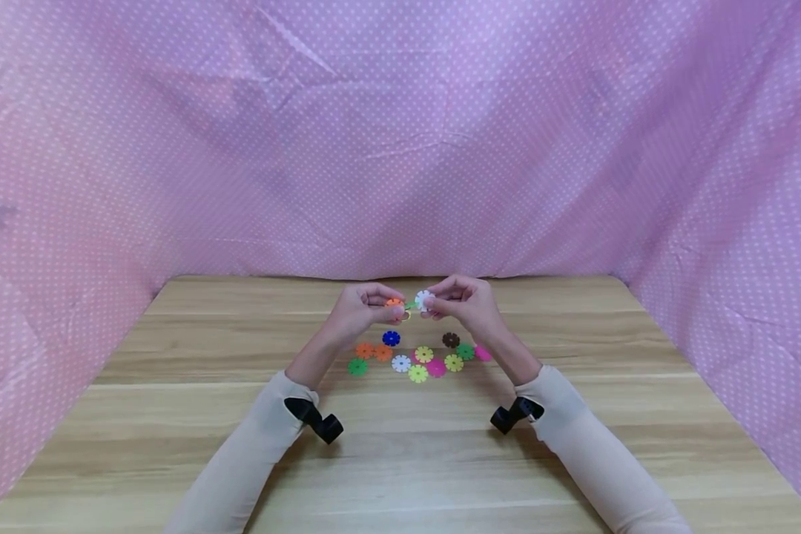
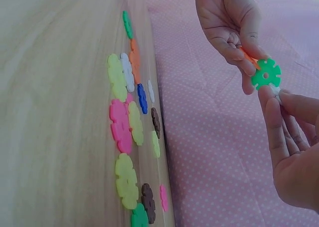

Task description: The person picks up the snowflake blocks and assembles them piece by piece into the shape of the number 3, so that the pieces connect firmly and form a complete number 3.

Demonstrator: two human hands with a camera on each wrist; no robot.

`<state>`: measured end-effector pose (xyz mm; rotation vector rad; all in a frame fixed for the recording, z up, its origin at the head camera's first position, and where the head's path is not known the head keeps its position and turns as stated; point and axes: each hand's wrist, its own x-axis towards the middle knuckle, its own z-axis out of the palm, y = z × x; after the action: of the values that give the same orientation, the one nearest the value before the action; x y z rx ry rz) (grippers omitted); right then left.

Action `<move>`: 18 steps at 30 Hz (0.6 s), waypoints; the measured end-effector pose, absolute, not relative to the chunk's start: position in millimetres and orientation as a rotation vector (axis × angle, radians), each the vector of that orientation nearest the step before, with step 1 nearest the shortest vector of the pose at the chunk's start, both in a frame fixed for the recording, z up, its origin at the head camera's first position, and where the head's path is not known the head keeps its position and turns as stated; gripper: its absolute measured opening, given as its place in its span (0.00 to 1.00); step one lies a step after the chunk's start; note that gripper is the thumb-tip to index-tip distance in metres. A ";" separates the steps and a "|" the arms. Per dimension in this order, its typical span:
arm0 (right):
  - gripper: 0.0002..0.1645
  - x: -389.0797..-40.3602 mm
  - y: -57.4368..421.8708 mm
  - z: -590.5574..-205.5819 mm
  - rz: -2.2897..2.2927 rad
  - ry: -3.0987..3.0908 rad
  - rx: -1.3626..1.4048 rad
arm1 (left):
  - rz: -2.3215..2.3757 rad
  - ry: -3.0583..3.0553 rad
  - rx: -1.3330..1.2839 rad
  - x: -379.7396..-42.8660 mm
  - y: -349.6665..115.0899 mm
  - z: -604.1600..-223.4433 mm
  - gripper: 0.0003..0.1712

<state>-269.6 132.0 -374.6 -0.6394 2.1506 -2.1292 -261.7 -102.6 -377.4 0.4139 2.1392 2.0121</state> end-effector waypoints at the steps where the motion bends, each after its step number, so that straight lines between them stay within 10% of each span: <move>1: 0.14 -269.4 131.8 -375.2 -2.134 2.149 -0.637 | 2.017 2.136 0.406 -261.4 -102.1 -377.6 0.16; 18: 0.13 -269.9 133.3 -374.6 -2.119 2.114 -0.682 | 1.972 2.159 0.362 -258.6 -101.8 -374.9 0.16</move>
<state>-269.9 133.3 -374.6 -0.6820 2.1141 -2.1191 -258.6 -101.8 -374.9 0.3617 2.1590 1.9723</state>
